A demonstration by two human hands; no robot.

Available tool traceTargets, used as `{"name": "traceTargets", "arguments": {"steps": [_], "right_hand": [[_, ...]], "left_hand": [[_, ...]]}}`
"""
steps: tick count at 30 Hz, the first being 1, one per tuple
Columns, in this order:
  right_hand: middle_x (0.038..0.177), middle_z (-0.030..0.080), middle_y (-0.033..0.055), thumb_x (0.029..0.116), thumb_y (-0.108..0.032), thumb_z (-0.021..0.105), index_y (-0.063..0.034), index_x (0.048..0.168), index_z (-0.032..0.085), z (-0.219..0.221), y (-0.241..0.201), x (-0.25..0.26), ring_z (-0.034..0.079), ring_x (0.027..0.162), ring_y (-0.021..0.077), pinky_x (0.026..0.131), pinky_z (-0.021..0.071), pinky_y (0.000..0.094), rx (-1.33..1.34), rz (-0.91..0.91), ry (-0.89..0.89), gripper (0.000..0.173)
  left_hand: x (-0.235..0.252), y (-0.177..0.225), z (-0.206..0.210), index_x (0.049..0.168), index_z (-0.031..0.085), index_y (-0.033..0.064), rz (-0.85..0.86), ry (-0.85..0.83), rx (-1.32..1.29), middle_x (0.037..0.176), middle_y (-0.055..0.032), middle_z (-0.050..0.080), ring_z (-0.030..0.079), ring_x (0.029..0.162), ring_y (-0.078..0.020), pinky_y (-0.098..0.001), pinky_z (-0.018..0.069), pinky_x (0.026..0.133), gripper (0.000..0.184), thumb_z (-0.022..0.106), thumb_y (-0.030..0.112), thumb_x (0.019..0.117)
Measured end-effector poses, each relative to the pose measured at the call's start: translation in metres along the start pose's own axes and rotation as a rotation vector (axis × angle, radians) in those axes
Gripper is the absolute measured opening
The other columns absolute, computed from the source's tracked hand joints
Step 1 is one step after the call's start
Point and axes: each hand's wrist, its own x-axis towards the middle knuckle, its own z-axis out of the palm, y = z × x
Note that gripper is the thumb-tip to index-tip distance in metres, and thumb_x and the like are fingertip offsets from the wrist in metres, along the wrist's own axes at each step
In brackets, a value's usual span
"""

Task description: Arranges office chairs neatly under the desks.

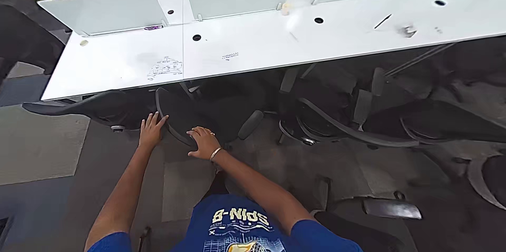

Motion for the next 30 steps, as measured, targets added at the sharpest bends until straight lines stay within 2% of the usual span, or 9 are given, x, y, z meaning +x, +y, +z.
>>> {"name": "traceTargets", "arguments": {"steps": [3,7,12,15,18,21,25,28,30], "right_hand": [[0.162,0.040,0.0121,0.0792,-0.047,0.083,-0.0229,0.160,0.036,0.020,-0.007,0.041,0.034,0.152,0.0298,0.123,0.0282,0.0542,-0.023,0.106,-0.077,0.096],[0.160,0.042,0.0099,0.0865,-0.036,0.077,-0.0232,0.161,0.034,0.039,0.004,0.070,0.048,0.141,0.0322,0.107,0.0480,0.0562,-0.016,0.195,-0.193,0.087],[0.153,0.051,0.0124,0.0921,-0.023,0.069,-0.0221,0.160,0.039,0.026,0.013,0.053,0.060,0.129,0.0333,0.101,0.0534,0.0539,-0.008,0.213,-0.264,0.074],[0.151,0.054,0.0090,0.0921,-0.023,0.070,-0.0250,0.157,0.044,0.010,0.036,0.023,0.061,0.128,0.0320,0.099,0.0537,0.0560,-0.031,0.191,-0.296,0.070],[0.153,0.054,0.0042,0.0879,-0.020,0.075,-0.0272,0.153,0.049,-0.007,0.069,-0.017,0.055,0.137,0.0280,0.107,0.0489,0.0562,-0.056,0.193,-0.307,0.071],[0.149,0.058,0.0064,0.0849,-0.022,0.078,-0.0226,0.147,0.056,-0.019,0.095,-0.055,0.055,0.138,0.0277,0.114,0.0423,0.0536,-0.156,0.278,-0.224,0.066],[0.120,0.072,0.0108,0.0751,-0.016,0.080,-0.0151,0.127,0.069,-0.028,0.120,-0.068,0.069,0.112,0.0314,0.102,0.0497,0.0559,-0.395,0.266,0.010,0.053],[0.095,0.075,0.0073,0.0810,-0.011,0.075,-0.0156,0.105,0.075,-0.039,0.150,-0.072,0.074,0.089,0.0269,0.091,0.0554,0.0532,-0.583,0.123,0.279,0.024],[0.089,0.074,0.0062,0.0868,-0.008,0.068,-0.0157,0.099,0.075,-0.050,0.167,-0.073,0.073,0.085,0.0258,0.092,0.0542,0.0525,-0.636,0.087,0.351,0.016]], "left_hand": [[0.026,-0.012,-0.003,0.141,0.063,0.0272,0.129,0.032,-0.015,0.165,-0.0186,0.033,0.024,0.155,-0.0433,-0.0694,0.0168,0.122,0.064,0.079,0.006,0.0834],[0.057,-0.034,-0.001,0.132,0.068,0.0216,0.319,-0.038,-0.026,0.156,-0.0101,0.050,0.028,0.154,-0.0378,-0.0633,0.0152,0.125,0.060,0.085,0.008,0.0765],[0.072,-0.032,-0.004,0.120,0.072,0.0152,0.605,0.010,-0.029,0.124,-0.0122,0.071,0.058,0.132,-0.0352,-0.0568,0.0315,0.121,0.054,0.092,0.016,0.0699],[0.067,-0.009,0.002,0.105,0.073,0.0121,0.738,0.038,-0.038,0.099,-0.0122,0.072,0.069,0.103,-0.0338,-0.0555,0.0483,0.103,0.050,0.091,0.040,0.0674],[0.048,0.026,0.027,0.083,0.069,0.0108,0.837,0.155,-0.114,0.080,-0.0089,0.070,0.069,0.081,-0.0305,-0.0499,0.0555,0.078,0.055,0.081,0.062,0.0671],[0.039,0.065,0.051,0.072,0.062,0.0134,0.890,0.383,-0.148,0.069,-0.0046,0.063,0.064,0.068,-0.0249,-0.0416,0.0521,0.063,0.064,0.065,0.077,0.0708],[0.039,0.101,0.060,0.070,0.059,0.0137,0.846,0.502,-0.174,0.066,-0.0032,0.059,0.062,0.063,-0.0225,-0.0379,0.0496,0.060,0.065,0.061,0.078,0.0777],[0.040,0.125,0.057,0.072,0.061,0.0139,0.783,0.494,-0.176,0.067,-0.0027,0.061,0.062,0.064,-0.0219,-0.0378,0.0501,0.059,0.063,0.063,0.077,0.0769],[0.038,0.142,0.058,0.071,0.061,0.0144,0.727,0.500,-0.188,0.067,-0.0020,0.061,0.062,0.064,-0.0213,-0.0372,0.0494,0.058,0.063,0.064,0.077,0.0769]]}}
